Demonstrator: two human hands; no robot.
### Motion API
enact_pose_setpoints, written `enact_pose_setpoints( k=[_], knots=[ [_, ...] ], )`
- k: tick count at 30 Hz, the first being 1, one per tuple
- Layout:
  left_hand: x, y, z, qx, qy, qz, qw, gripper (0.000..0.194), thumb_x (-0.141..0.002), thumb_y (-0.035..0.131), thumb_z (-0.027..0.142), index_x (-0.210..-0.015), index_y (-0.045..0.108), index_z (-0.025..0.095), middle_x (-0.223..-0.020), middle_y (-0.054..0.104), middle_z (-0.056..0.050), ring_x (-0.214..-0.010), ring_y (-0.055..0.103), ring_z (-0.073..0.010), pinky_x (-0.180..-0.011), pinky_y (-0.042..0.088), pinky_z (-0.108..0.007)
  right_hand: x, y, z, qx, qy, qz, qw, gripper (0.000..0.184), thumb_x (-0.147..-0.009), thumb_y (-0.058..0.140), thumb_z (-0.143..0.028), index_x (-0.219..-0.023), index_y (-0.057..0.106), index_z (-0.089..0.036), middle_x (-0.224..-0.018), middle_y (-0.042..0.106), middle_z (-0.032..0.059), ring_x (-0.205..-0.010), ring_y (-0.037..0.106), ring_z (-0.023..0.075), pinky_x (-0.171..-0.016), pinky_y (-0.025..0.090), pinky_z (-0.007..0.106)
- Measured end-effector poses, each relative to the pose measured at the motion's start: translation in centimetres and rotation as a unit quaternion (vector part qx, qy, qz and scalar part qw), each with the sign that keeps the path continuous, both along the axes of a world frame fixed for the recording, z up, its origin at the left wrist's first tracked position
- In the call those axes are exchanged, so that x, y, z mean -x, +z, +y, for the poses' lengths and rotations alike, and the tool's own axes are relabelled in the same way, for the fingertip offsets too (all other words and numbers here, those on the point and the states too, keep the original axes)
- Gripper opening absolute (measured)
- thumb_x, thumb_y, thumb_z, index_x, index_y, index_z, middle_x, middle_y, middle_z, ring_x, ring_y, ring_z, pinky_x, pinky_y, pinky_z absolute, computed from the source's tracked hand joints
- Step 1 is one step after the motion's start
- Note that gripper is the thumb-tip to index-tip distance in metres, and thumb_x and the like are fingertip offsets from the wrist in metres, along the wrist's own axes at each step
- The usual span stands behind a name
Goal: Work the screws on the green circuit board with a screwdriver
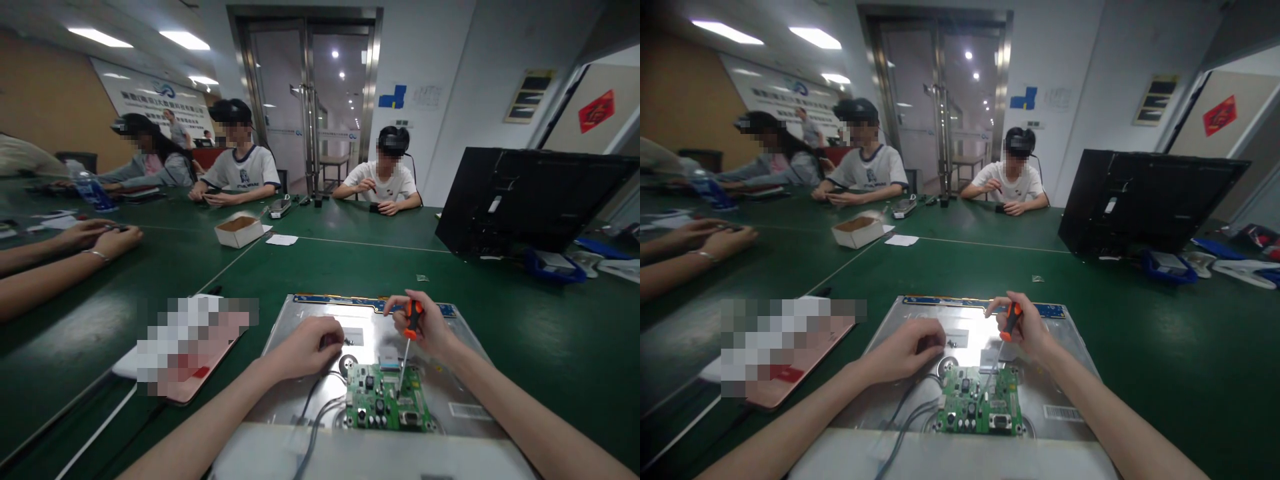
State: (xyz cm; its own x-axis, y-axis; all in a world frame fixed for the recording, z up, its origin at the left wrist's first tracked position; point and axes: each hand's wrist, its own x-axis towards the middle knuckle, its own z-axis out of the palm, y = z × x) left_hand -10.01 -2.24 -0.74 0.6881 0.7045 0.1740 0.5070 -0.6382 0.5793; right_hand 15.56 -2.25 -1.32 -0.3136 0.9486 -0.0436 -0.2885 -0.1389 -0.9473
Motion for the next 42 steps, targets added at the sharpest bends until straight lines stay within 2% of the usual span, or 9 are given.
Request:
enact_pose_setpoints(
  k=[5,11,20,36,39,42],
  knots=[
    [-0.1,0.0,-0.4,0.020,-0.007,-0.016,1.000,0.009,-0.079,0.055,0.011,-0.079,0.062,0.016,-0.071,0.059,0.000,-0.064,0.052,-0.0139,-0.060,0.039,-0.023,-0.1,-1.2,0.2,0.000,-0.002,0.016,1.000,0.048,-0.081,0.045,-0.055,-0.074,0.066,-0.013,-0.041,0.033,-0.0072,-0.035,0.019,0.0070,-0.036,0.011,0.021],
    [-0.6,-0.3,-0.8,0.067,-0.021,-0.022,0.997,0.011,-0.075,0.056,0.007,-0.080,0.063,0.015,-0.071,0.061,0.000,-0.063,0.052,-0.0128,-0.057,0.038,-0.022,0.0,-1.6,0.3,-0.008,-0.010,0.015,1.000,0.051,-0.079,0.046,-0.059,-0.072,0.066,-0.013,-0.039,0.034,-0.0071,-0.033,0.020,0.0065,-0.034,0.013,0.020],
    [-0.6,-0.3,-0.5,0.107,-0.030,-0.044,0.993,0.010,-0.079,0.058,0.009,-0.081,0.066,0.015,-0.073,0.064,0.000,-0.064,0.054,-0.0123,-0.060,0.040,-0.021,0.7,-2.1,0.1,-0.031,-0.023,0.005,0.999,0.050,-0.078,0.047,-0.059,-0.071,0.065,-0.013,-0.038,0.033,-0.0076,-0.032,0.020,0.0059,-0.032,0.013,0.020],
    [-0.6,-0.4,-0.3,0.156,-0.024,-0.066,0.985,0.011,-0.075,0.060,0.006,-0.079,0.067,0.014,-0.074,0.066,0.000,-0.067,0.058,-0.0128,-0.062,0.044,-0.022,1.2,-1.9,-0.2,-0.054,-0.021,-0.046,0.997,0.051,-0.077,0.047,-0.062,-0.068,0.064,-0.015,-0.039,0.033,-0.0077,-0.030,0.019,0.0056,-0.032,0.013,0.021],
    [-0.6,-0.5,-0.3,0.157,-0.023,-0.064,0.985,0.009,-0.075,0.061,0.008,-0.078,0.067,0.014,-0.073,0.066,0.000,-0.067,0.058,-0.0129,-0.062,0.044,-0.022,1.3,-1.4,-0.2,-0.059,-0.026,-0.056,0.996,0.053,-0.077,0.044,-0.063,-0.065,0.063,-0.015,-0.038,0.030,-0.0078,-0.031,0.019,0.0062,-0.032,0.013,0.022],
    [-0.6,-0.7,-0.3,0.164,-0.021,-0.057,0.985,0.008,-0.075,0.061,0.009,-0.078,0.067,0.014,-0.072,0.067,-0.001,-0.065,0.058,-0.0128,-0.060,0.043,-0.022,1.2,-0.1,-0.4,-0.076,-0.037,-0.071,0.994,0.051,-0.079,0.043,-0.060,-0.065,0.063,-0.015,-0.040,0.026,-0.0086,-0.033,0.017,0.0064,-0.033,0.012,0.022]
  ],
)
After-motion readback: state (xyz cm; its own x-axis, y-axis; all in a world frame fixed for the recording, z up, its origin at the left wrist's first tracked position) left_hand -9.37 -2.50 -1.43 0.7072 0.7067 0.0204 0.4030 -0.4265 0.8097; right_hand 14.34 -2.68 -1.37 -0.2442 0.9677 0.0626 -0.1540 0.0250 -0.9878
